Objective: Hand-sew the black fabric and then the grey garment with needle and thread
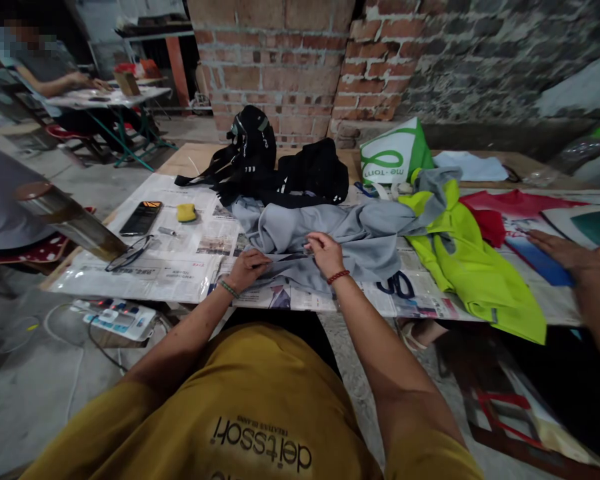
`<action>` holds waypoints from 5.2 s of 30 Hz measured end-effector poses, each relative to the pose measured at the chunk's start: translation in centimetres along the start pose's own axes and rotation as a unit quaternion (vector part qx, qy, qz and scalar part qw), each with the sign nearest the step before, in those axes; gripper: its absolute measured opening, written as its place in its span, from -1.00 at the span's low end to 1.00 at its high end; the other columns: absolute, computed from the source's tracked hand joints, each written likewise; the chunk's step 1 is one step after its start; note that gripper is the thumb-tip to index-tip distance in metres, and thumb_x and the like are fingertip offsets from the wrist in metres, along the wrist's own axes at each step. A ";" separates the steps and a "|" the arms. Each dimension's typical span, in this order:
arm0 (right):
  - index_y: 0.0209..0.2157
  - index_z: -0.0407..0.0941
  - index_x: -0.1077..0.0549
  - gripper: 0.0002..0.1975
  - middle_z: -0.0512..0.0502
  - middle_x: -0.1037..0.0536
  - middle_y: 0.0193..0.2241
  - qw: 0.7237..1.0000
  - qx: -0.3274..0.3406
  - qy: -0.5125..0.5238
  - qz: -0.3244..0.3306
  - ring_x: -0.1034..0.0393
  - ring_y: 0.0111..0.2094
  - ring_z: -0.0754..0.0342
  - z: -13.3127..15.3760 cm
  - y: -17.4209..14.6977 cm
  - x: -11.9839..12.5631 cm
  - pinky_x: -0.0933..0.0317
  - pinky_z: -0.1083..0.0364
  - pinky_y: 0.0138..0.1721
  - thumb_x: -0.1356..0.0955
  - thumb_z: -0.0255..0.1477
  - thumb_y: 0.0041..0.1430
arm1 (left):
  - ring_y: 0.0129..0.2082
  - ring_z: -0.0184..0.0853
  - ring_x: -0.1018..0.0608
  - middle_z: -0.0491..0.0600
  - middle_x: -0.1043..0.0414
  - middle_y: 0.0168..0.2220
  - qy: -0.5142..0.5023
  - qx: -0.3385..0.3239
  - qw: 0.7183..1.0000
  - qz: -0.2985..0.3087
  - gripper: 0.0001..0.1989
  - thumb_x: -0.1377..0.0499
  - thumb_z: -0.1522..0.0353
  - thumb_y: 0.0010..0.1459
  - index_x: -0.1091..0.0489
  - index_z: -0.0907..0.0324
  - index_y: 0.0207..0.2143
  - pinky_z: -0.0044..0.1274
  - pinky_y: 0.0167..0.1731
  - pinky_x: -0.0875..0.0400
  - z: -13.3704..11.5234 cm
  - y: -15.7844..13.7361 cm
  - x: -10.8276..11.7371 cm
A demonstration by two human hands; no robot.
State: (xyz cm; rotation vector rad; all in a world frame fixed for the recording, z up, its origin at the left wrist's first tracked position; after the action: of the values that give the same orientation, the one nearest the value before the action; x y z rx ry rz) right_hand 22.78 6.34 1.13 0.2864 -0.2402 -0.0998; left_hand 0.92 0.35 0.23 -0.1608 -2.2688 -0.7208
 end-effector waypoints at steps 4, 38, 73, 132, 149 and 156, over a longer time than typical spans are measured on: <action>-0.37 -0.06 -0.55 -0.80 -0.07 -0.55 -0.30 0.966 0.180 -0.160 0.094 -0.45 -0.24 0.06 4.0 -1.5 -2.3 -0.31 0.06 -0.11 -0.27 -0.44 0.10 | -0.21 -0.32 -0.49 0.00 -0.52 -0.26 0.095 -0.064 0.993 0.009 -0.83 -0.15 0.41 0.14 -0.55 0.08 -0.31 -0.41 -0.12 -0.23 -1.3 -0.3 0.0; -0.29 -0.11 -0.56 -0.71 -0.07 -0.57 -0.31 0.928 0.196 -0.212 0.237 -0.44 -0.26 0.11 5.9 -4.2 -7.6 -0.27 0.16 -0.19 -0.23 -0.61 0.15 | -0.24 -0.32 -0.54 -0.02 -0.56 -0.30 0.113 -0.099 0.988 -0.039 -0.85 -0.11 0.43 0.18 -0.48 0.12 -0.26 -0.37 -0.19 -0.26 -1.7 -0.7 0.5; -0.54 -0.17 -0.46 -0.74 0.05 -0.43 -0.63 0.955 -0.053 -0.149 0.249 -0.23 -0.56 0.20 3.6 -3.7 -9.8 -0.08 0.21 -0.48 -0.25 -0.35 0.10 | -0.28 -0.34 -0.51 0.00 -0.53 -0.33 0.017 -0.025 0.997 -0.065 -0.86 -0.12 0.44 0.14 -0.49 0.19 -0.30 -0.45 -0.22 -0.36 -0.3 -0.4 1.4; -0.38 -0.09 -0.47 -0.89 -0.05 -0.56 -0.40 0.945 0.250 -0.205 0.050 -0.39 -0.30 0.04 5.6 -7.5 -9.0 -0.12 0.04 -0.17 -0.31 -0.43 0.18 | -0.36 -0.38 -0.49 -0.05 -0.49 -0.43 -0.251 0.131 0.959 -0.005 -0.85 -0.19 0.35 0.02 -0.51 0.25 -0.45 -0.56 -0.26 -0.37 2.6 -0.4 0.4; -0.40 -0.08 -0.43 -0.86 -0.05 -0.56 -0.41 0.958 0.228 -0.171 0.033 -0.42 -0.31 0.04 6.3 -7.5 -8.7 -0.17 0.03 -0.13 -0.26 -0.39 0.18 | -0.44 -0.43 -0.42 -0.06 -0.44 -0.48 -0.229 0.109 0.967 -0.006 -0.83 -0.18 0.33 0.06 -0.48 0.27 -0.46 -0.59 -0.37 -0.31 2.5 -0.2 0.0; -0.40 -0.09 -0.43 -0.84 -0.01 -0.53 -0.45 0.991 0.100 -0.089 -0.016 -0.39 -0.39 0.08 5.6 -6.2 -7.1 -0.24 0.10 -0.27 -0.28 -0.32 0.12 | -0.51 -0.47 -0.33 -0.12 -0.29 -0.58 -0.214 0.082 0.973 0.007 -0.79 -0.15 0.35 0.06 -0.39 0.27 -0.58 -0.61 -0.44 -0.22 1.6 0.0 0.1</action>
State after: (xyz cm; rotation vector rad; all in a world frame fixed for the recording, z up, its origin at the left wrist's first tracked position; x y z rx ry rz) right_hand 14.09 -0.14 2.99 0.4829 -0.4241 -0.1338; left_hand -0.16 1.20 -0.67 -0.2763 -2.7228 -0.5232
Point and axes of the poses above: each hand's wrist, its own y-axis towards the middle knuckle, its own x-axis out of the back of the hand, z = x × y, the point moved 8 cm from there along y, towards the middle knuckle
